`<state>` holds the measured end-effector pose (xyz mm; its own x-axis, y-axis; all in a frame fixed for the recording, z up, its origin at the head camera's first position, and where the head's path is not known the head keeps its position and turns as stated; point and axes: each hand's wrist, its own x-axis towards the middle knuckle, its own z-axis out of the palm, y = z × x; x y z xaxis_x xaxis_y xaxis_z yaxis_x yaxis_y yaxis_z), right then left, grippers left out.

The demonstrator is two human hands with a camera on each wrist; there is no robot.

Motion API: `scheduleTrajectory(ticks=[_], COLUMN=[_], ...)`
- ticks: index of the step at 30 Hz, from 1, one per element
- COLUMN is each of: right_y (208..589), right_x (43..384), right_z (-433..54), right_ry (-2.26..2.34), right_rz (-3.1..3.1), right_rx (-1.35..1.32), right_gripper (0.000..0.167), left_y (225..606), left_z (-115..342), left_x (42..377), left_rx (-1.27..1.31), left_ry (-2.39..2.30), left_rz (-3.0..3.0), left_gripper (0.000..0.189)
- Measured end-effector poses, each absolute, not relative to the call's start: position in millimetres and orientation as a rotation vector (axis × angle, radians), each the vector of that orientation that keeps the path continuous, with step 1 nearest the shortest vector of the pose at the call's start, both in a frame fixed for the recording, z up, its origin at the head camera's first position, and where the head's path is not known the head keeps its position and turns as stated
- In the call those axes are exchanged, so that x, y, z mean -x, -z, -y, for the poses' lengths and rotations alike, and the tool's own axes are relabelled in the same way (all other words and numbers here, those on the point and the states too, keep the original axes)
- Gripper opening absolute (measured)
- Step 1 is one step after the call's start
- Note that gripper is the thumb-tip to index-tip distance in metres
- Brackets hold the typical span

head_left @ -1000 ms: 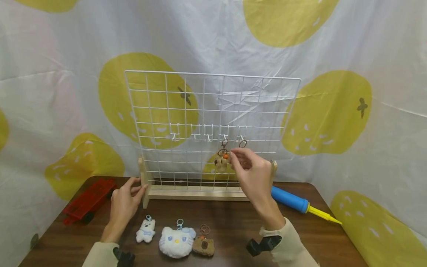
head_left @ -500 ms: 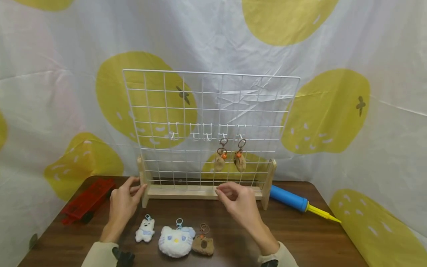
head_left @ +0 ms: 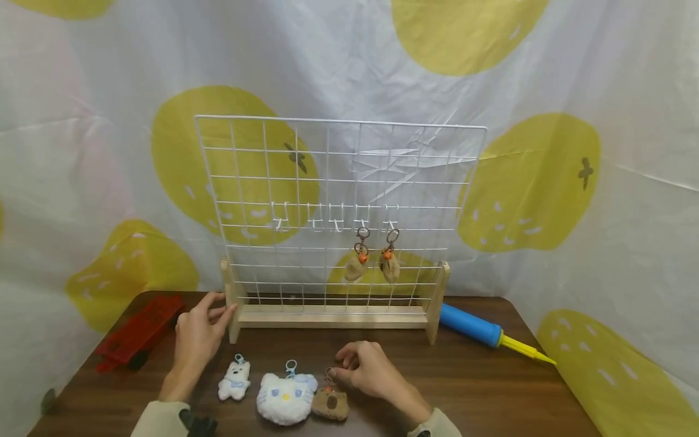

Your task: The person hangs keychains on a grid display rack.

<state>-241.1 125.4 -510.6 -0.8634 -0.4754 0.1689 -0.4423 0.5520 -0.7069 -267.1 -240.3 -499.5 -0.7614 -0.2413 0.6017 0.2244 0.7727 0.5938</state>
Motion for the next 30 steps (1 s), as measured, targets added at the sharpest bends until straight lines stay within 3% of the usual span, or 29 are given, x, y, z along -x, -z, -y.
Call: scheduleTrajectory(ticks=[9, 16, 22, 30], right_y=[515.7, 516.4, 514.6, 511.9], right_x=[241.5, 241.4, 241.0, 238.8], right_z=[-121.1, -122.7, -122.6, -124.8], right_ry=[1.252, 1.233, 1.240, 1.215], right_rz=[-2.752, -2.756, -2.744, -2.713], right_rx=[0.784, 0.787, 0.753, 0.722], right_gripper=[0.020, 0.003, 0.024, 0.023], left_y=[497.1, 497.6, 496.6, 499.3], left_z=[242.7, 241.9, 241.4, 241.4], left_x=[266.1, 266.9, 267.8, 267.5], left_rx=[-0.002, -0.006, 0.010, 0.008], left_ry=[0.865, 0.861, 0.858, 0.862], left_rz=[2.270, 2.289, 2.271, 2.264], left_gripper=[0.030, 0.030, 0.030, 0.030])
